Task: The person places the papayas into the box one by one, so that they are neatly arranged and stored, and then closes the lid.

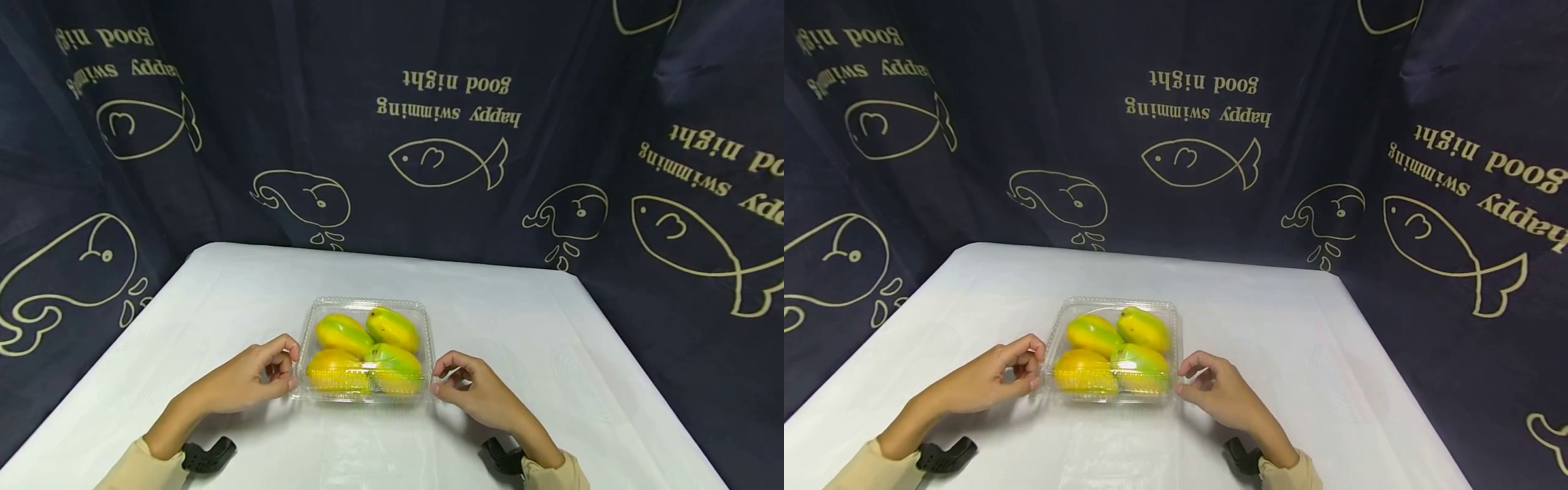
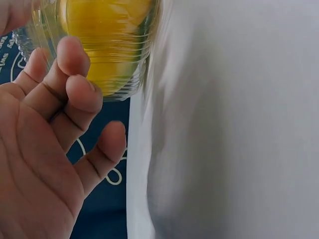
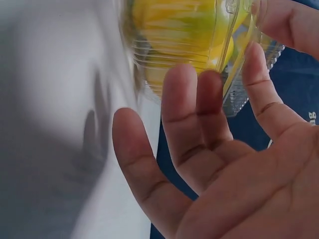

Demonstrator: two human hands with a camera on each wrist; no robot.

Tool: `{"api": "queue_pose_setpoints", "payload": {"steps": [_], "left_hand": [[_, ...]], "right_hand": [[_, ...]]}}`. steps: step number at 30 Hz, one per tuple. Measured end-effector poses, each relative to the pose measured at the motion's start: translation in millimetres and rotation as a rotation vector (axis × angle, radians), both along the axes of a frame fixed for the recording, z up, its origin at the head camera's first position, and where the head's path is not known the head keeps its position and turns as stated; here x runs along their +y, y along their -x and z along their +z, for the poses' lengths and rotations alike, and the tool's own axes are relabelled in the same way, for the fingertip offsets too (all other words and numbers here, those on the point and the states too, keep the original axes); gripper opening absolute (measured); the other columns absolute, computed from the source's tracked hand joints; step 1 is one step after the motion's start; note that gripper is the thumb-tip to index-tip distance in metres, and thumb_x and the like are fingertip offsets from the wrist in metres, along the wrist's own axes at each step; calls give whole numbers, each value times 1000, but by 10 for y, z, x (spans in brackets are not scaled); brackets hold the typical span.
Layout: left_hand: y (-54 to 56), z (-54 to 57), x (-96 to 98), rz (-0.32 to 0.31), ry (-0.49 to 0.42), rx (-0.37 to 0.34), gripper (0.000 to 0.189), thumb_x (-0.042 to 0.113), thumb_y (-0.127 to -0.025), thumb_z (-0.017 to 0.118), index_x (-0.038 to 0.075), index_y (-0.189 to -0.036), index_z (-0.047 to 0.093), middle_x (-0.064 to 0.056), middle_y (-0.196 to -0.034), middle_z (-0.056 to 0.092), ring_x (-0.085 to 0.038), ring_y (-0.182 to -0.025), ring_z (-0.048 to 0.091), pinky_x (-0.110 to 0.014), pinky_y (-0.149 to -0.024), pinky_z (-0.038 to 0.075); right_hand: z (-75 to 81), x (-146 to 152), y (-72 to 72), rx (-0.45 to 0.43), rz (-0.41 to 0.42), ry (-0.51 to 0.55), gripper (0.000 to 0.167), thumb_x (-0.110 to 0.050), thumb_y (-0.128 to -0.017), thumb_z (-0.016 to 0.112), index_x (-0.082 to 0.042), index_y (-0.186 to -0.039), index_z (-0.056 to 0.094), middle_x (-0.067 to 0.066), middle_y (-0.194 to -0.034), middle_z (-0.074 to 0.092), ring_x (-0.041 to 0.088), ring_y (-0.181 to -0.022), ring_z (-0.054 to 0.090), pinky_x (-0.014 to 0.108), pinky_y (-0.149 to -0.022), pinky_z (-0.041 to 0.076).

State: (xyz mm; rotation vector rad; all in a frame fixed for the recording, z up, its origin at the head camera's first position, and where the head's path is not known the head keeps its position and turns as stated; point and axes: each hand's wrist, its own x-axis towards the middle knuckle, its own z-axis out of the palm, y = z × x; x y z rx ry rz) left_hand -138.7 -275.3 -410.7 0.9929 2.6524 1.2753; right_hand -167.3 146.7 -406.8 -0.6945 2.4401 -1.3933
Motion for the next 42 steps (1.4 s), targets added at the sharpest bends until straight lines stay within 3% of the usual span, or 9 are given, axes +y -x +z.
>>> {"api": "queue_pose_setpoints", "payload": {"steps": [5,9,17,21,27,32,36,42], "left_hand": [[8,-3,-5,-36,-57,-150,27,17,-97,66,12,-113,44,9,-69,54,-2,-63,52,-24,-59,45],[12,-7,0,-72,-123,-283,30,13,-98,64,6,-115,40,5,-70,50,-3,-64,52,-24,-56,44],[8,1,19,-124,-230,-415,31,6,-98,61,-2,-115,36,4,-72,49,-38,-65,48,-28,-58,46],[-8,11,32,-122,-259,-443,33,3,-97,61,-4,-115,35,2,-72,49,-28,-66,51,-31,-59,45],[-12,19,55,-108,-230,-455,35,4,-95,64,-4,-114,35,2,-72,51,-10,-66,50,-23,-55,41],[2,9,55,-96,-216,-458,34,6,-95,65,0,-114,37,3,-71,51,-13,-64,49,-22,-54,41],[18,-7,54,-97,-234,-474,34,5,-95,65,1,-113,36,4,-71,53,-17,-63,49,-23,-53,40],[32,-11,61,-101,-252,-493,36,4,-94,65,-2,-112,35,-2,-72,57,-13,-67,53,-29,-54,40]], "right_hand": [[-1,-12,5,-11,75,48,22,-22,-95,69,-7,-108,60,11,-99,65,17,-80,64,27,-74,50],[0,-8,9,-72,110,85,23,-18,-96,66,-4,-111,56,17,-91,68,17,-79,63,25,-72,50],[-25,-18,28,-215,119,128,28,-16,-96,65,-2,-115,50,6,-71,58,9,-64,51,23,-65,46],[-32,-40,38,-243,103,152,30,-13,-95,66,1,-115,48,12,-76,65,12,-65,55,26,-65,50],[-37,-37,55,-268,101,168,31,-9,-93,65,4,-114,47,15,-81,68,12,-65,57,27,-66,52],[-56,-24,63,-272,109,178,30,-8,-93,64,3,-114,46,14,-80,68,12,-65,55,27,-65,51],[-61,-22,78,-273,110,173,29,-9,-93,64,2,-114,47,21,-83,71,13,-67,59,28,-66,53],[-59,-19,90,-287,106,167,29,-9,-93,65,1,-113,47,27,-88,72,15,-71,63,28,-67,55]]}}
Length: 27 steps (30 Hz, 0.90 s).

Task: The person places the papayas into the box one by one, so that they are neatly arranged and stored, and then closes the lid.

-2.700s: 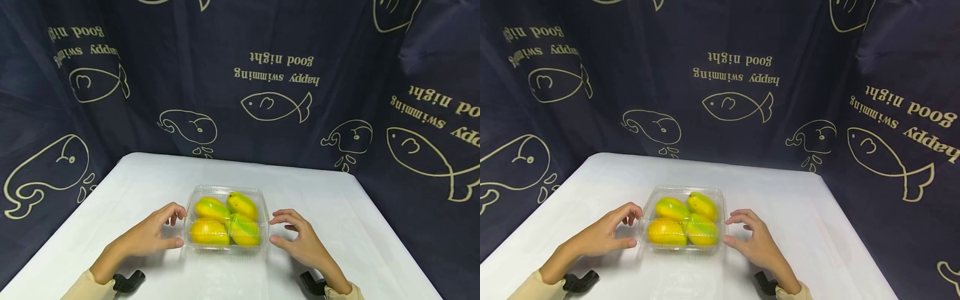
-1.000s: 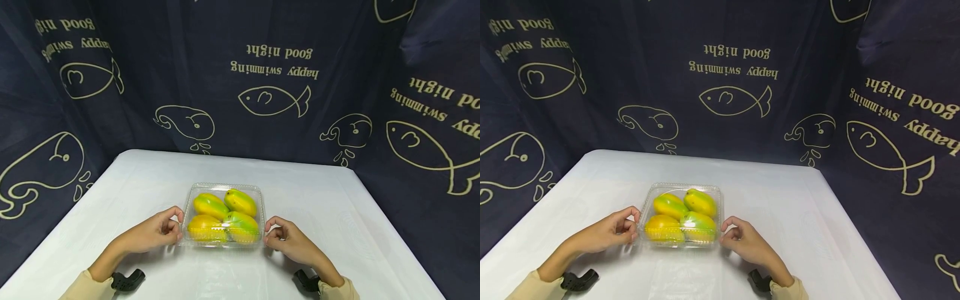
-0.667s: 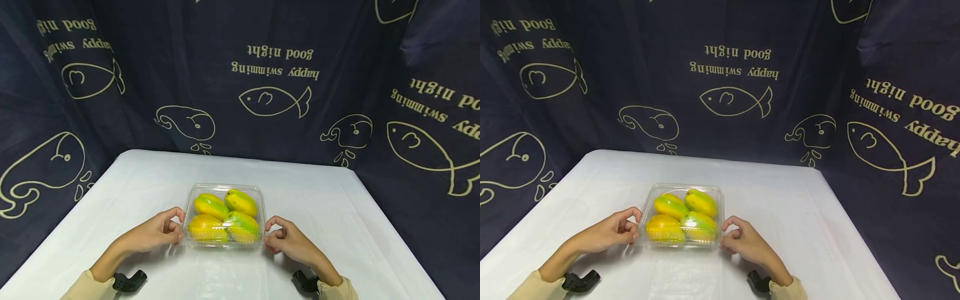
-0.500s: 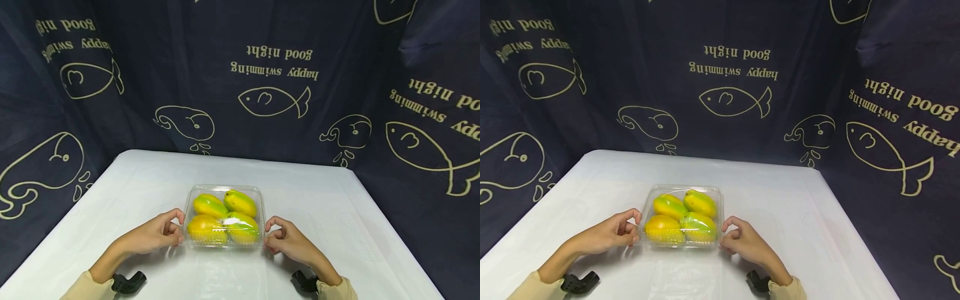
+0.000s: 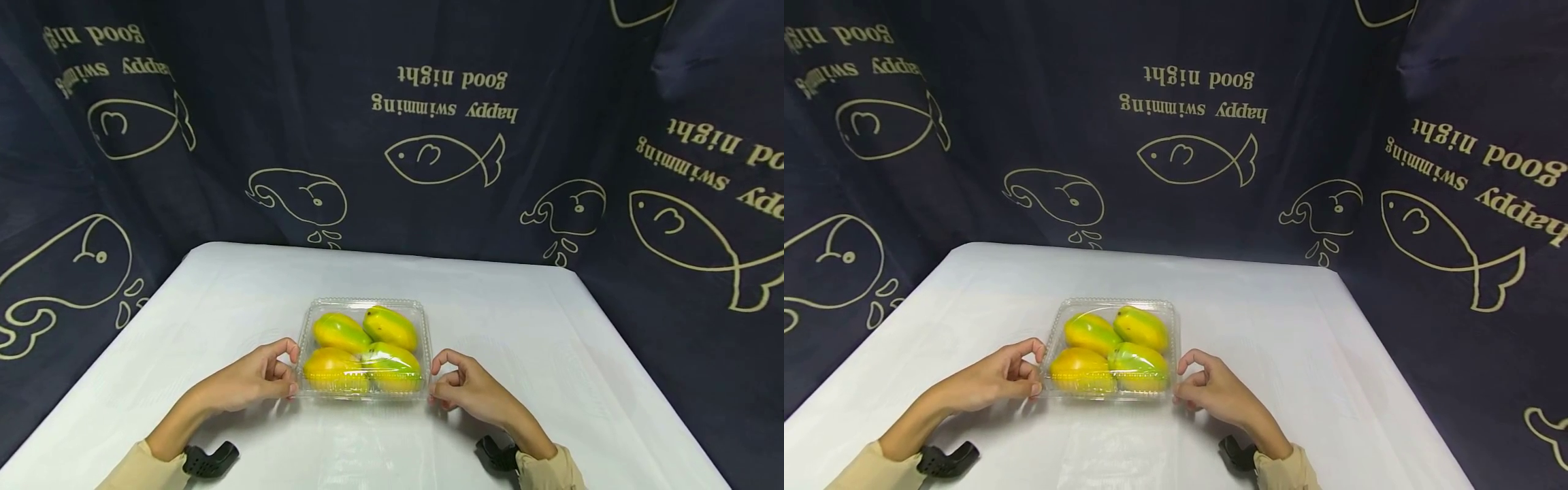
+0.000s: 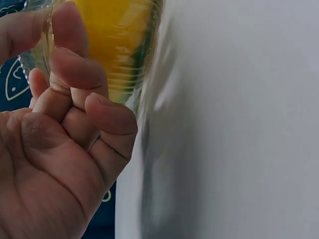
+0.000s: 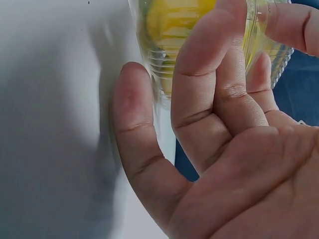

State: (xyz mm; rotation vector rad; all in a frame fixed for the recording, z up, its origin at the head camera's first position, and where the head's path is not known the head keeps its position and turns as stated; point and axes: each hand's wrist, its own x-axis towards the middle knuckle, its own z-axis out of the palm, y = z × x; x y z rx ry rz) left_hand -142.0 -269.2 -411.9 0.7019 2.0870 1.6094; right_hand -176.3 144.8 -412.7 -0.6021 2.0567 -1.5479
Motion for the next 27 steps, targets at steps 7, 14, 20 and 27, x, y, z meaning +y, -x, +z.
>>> {"api": "queue_pose_setpoints", "payload": {"steps": [7,14,20,27], "left_hand": [[2,5,3,0,-16,-15,37,4,-94,65,-5,-112,34,-10,-74,60,-13,-70,58,-27,-58,45],[12,-8,-4,-10,-23,-4,37,4,-94,65,-5,-113,34,-13,-75,60,-14,-70,58,-28,-57,44],[17,-9,-9,-16,-24,-17,38,3,-94,64,-6,-113,33,-10,-76,63,-12,-70,57,-31,-55,39],[25,1,-3,-22,-31,-34,37,2,-94,64,-5,-113,33,-8,-77,64,-13,-71,58,-31,-56,41]], "right_hand": [[-2,-7,0,-5,11,-3,29,-9,-93,65,1,-113,46,24,-85,72,13,-64,57,26,-60,51],[5,-4,3,2,8,-26,29,-11,-93,65,0,-114,47,25,-85,72,11,-59,53,27,-55,48],[-8,-6,-7,-19,11,-19,30,-12,-94,65,0,-114,47,23,-85,72,13,-60,54,30,-54,50],[26,-2,-17,-53,24,-7,31,-12,-94,66,0,-115,47,18,-84,72,15,-59,53,35,-51,54]]}}
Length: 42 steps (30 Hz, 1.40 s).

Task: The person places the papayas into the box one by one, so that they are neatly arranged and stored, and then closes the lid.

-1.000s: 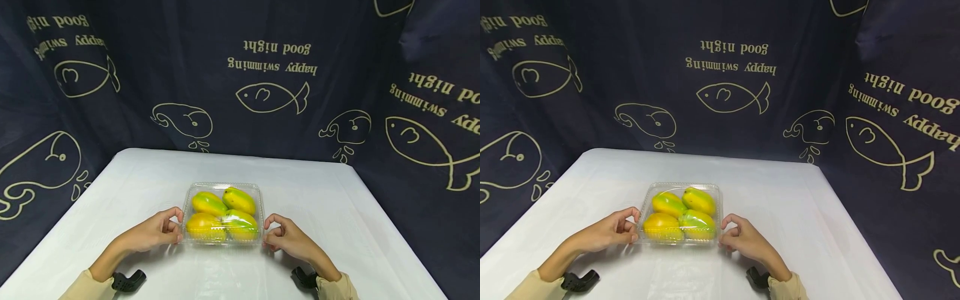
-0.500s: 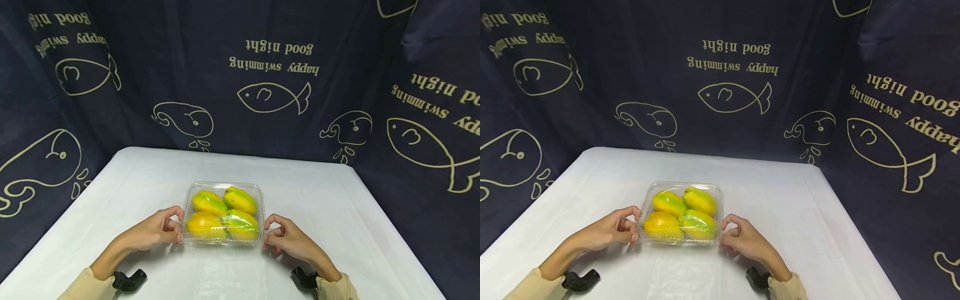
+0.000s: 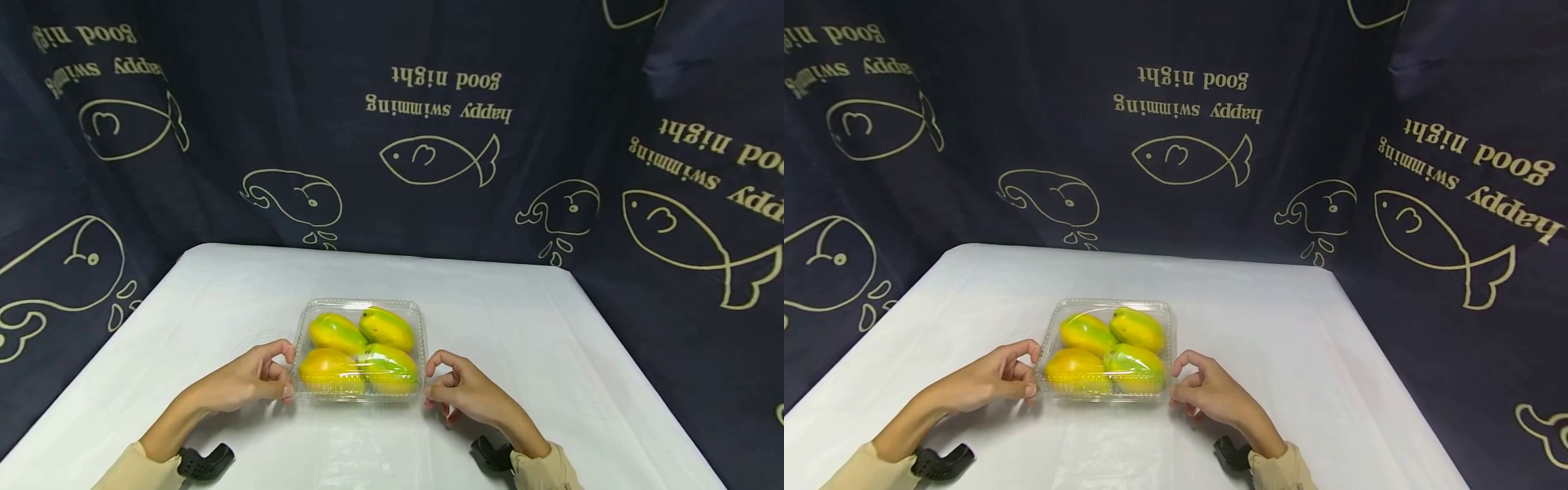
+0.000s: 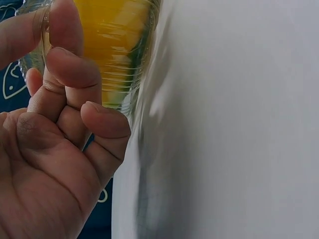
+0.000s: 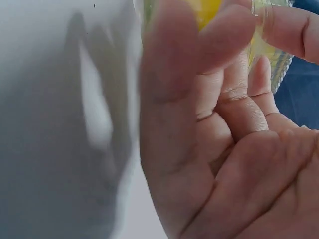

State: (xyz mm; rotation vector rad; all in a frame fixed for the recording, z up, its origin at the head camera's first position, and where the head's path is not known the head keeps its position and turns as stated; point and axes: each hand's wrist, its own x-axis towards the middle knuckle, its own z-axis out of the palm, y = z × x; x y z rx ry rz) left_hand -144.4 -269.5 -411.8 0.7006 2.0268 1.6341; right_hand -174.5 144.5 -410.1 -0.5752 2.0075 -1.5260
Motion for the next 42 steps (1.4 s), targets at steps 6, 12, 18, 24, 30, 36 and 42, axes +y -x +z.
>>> {"api": "queue_pose_setpoints", "payload": {"steps": [6,12,18,24,30,36,42], "left_hand": [[-3,9,-20,3,-9,5,38,2,-93,65,-5,-112,33,-7,-76,63,-12,-70,57,-30,-57,41],[19,-26,-22,-10,-31,6,36,0,-94,63,-5,-112,33,-5,-76,62,-11,-69,55,-32,-55,37],[67,-56,-39,-21,1,22,34,4,-96,63,-1,-114,35,-25,-76,60,-14,-71,60,-28,-58,44],[109,-77,-88,-58,25,72,31,5,-99,59,-2,-117,34,-32,-75,52,-33,-66,55,-29,-59,47],[119,-67,-152,-20,64,181,33,7,-99,60,0,-123,38,-2,-72,49,-36,-63,46,-28,-56,45],[105,-40,-203,97,70,299,32,5,-100,57,3,-129,42,-13,-73,52,-22,-59,50,-29,-53,44],[104,3,-165,386,122,583,40,4,-95,65,16,-131,51,-3,-105,63,-13,-87,60,-23,-77,47]], "right_hand": [[5,-36,24,34,3,-8,29,-11,-93,66,0,-113,48,19,-81,70,14,-55,51,31,-49,49],[-7,-27,30,43,14,-14,29,-13,-94,65,-1,-114,48,21,-81,69,11,-53,48,27,-50,46],[-16,8,66,60,27,-2,32,-15,-95,66,2,-114,47,18,-80,69,12,-53,49,28,-50,48],[-50,18,102,120,9,-29,28,-17,-95,67,-2,-111,51,6,-83,59,14,-59,54,32,-49,52],[-45,40,140,241,-56,-70,26,-25,-92,74,-9,-108,60,4,-86,48,9,-61,49,35,-47,52],[-21,47,150,377,-204,-35,21,-25,-94,71,-11,-107,63,8,-86,49,9,-67,52,40,-48,54],[44,8,124,519,-459,25,21,-27,-93,72,-16,-110,66,8,-97,63,13,-84,62,37,-60,59]]}}
